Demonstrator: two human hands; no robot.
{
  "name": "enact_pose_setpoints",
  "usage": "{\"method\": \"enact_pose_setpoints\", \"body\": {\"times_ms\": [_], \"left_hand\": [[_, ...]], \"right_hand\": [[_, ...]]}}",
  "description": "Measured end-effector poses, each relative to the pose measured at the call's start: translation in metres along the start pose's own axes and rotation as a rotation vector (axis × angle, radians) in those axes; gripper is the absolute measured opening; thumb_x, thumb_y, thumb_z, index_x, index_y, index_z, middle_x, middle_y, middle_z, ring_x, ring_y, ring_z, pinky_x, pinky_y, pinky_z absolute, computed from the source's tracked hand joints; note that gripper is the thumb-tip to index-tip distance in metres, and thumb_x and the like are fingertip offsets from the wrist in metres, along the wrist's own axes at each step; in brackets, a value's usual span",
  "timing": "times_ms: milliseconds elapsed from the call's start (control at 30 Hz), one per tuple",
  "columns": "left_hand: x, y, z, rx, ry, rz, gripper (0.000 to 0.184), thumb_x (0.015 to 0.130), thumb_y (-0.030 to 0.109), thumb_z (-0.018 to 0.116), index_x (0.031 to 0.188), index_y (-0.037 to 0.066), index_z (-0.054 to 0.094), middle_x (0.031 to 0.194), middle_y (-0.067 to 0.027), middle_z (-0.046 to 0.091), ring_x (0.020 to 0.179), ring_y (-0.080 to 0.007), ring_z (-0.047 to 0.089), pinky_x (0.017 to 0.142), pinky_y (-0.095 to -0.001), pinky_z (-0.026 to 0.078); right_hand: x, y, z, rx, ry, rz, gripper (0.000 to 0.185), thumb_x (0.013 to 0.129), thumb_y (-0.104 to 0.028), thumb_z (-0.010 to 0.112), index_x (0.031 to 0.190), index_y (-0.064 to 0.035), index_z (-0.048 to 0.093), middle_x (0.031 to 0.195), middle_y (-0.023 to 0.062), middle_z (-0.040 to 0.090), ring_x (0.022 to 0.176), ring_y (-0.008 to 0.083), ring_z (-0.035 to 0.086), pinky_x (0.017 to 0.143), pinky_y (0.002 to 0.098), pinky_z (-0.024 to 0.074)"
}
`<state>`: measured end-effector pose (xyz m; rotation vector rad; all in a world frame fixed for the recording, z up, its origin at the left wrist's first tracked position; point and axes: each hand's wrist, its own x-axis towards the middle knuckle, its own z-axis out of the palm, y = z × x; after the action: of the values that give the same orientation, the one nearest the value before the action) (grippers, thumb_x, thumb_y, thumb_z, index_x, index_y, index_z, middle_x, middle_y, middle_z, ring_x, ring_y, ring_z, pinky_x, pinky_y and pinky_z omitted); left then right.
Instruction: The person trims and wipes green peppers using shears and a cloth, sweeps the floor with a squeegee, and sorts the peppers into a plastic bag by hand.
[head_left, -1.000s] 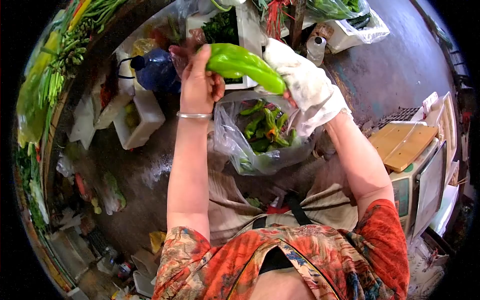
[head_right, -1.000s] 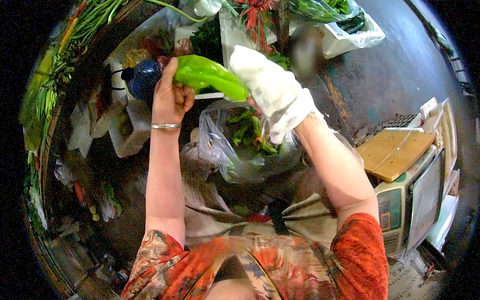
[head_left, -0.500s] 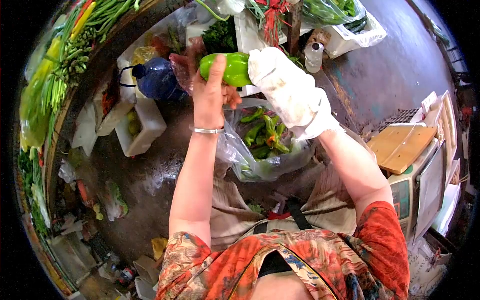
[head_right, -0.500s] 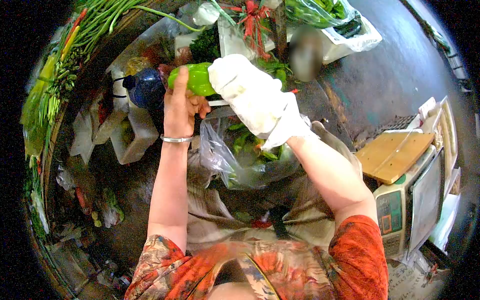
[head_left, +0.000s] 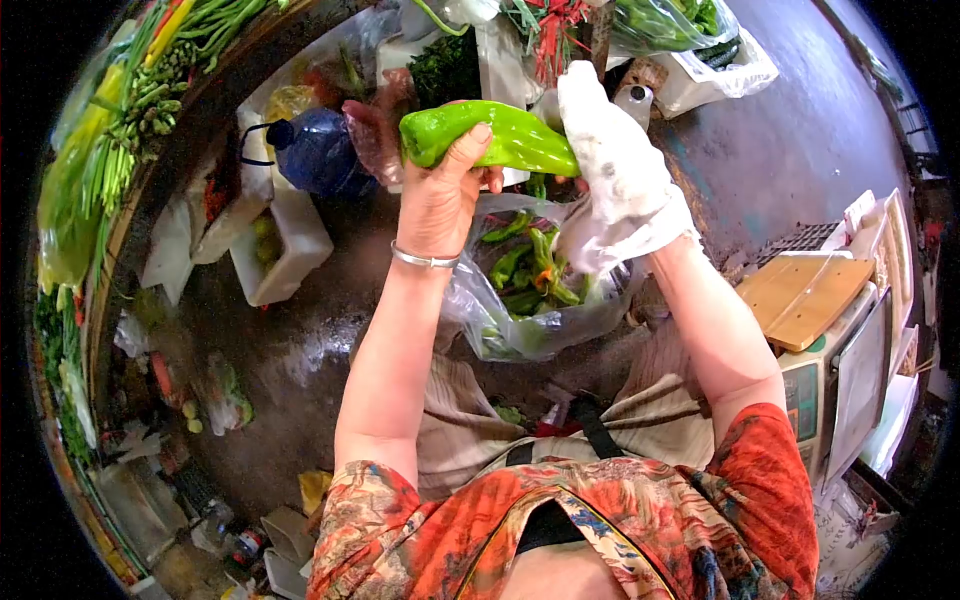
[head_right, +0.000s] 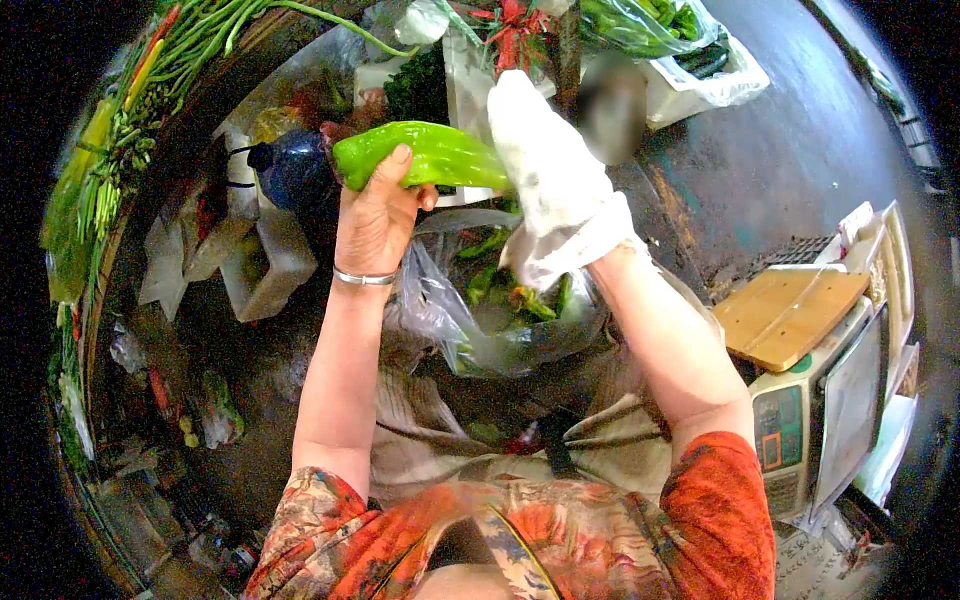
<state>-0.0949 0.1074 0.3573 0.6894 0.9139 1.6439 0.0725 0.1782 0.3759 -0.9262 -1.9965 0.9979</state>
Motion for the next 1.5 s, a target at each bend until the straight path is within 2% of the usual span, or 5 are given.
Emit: {"method": "enact_pose_setpoints", "body": {"times_ms": [700, 900, 1167, 1267, 1500], "left_hand": [[-0.002, -0.009, 0.006, 0.178, -0.056, 0.07, 0.058, 0.076, -0.004, 0.071, 0.125, 0.009, 0.044, 0.112, -0.0066, 0.059, 0.101, -0.0168, 0.058, 0.09, -0.0328, 0.047], [-0.011, -0.027, 0.017, 0.601, -0.223, -0.052, 0.07, 0.07, 0.008, 0.074, 0.131, 0.002, 0.039, 0.122, -0.0085, 0.052, 0.111, -0.0202, 0.049, 0.101, -0.0342, 0.036], [-0.02, -0.002, 0.012, 0.298, -0.373, -0.211, 0.065, 0.071, 0.009, 0.07, 0.129, 0.003, 0.044, 0.12, -0.0077, 0.054, 0.111, -0.0182, 0.051, 0.098, -0.0337, 0.039], [-0.017, -0.006, 0.004, 0.204, -0.447, -0.273, 0.063, 0.072, 0.008, 0.07, 0.129, 0.004, 0.045, 0.118, -0.0077, 0.056, 0.108, -0.0189, 0.054, 0.096, -0.0338, 0.04], [-0.012, -0.004, 0.013, 0.368, -0.292, -0.136, 0.067, 0.073, 0.01, 0.074, 0.131, 0.004, 0.042, 0.11, -0.0075, 0.059, 0.102, -0.0187, 0.057, 0.092, -0.0335, 0.043]], "right_hand": [[-0.002, 0.017, -0.016, -0.612, 0.097, -0.517, 0.055, 0.077, -0.008, 0.054, 0.131, -0.0023, 0.044, 0.131, 0.0202, 0.048, 0.126, 0.0346, 0.042, 0.107, 0.0392, 0.0325], [-0.02, -0.06, -0.03, -0.815, -0.365, 0.128, 0.038, 0.075, -0.013, 0.063, 0.11, 0.0037, 0.06, 0.098, 0.0136, 0.064, 0.095, 0.0243, 0.061, 0.086, 0.0312, 0.0465], [-0.014, 0.021, -0.022, -0.403, -0.062, -0.649, 0.035, 0.084, -0.013, 0.057, 0.117, -0.0016, 0.056, 0.118, 0.0132, 0.059, 0.11, 0.0257, 0.056, 0.097, 0.0332, 0.0427], [-0.005, 0.021, 0.0, 1.006, -0.169, 0.289, 0.033, 0.097, -0.026, 0.045, 0.116, 0.0, 0.052, 0.107, 0.0093, 0.06, 0.1, 0.0209, 0.057, 0.09, 0.0331, 0.0447], [-0.004, 0.003, -0.015, 0.582, -0.217, 0.148, 0.039, 0.09, -0.008, 0.049, 0.127, -0.0011, 0.038, 0.116, 0.01, 0.051, 0.108, 0.0179, 0.05, 0.097, 0.0306, 0.0384]]}}
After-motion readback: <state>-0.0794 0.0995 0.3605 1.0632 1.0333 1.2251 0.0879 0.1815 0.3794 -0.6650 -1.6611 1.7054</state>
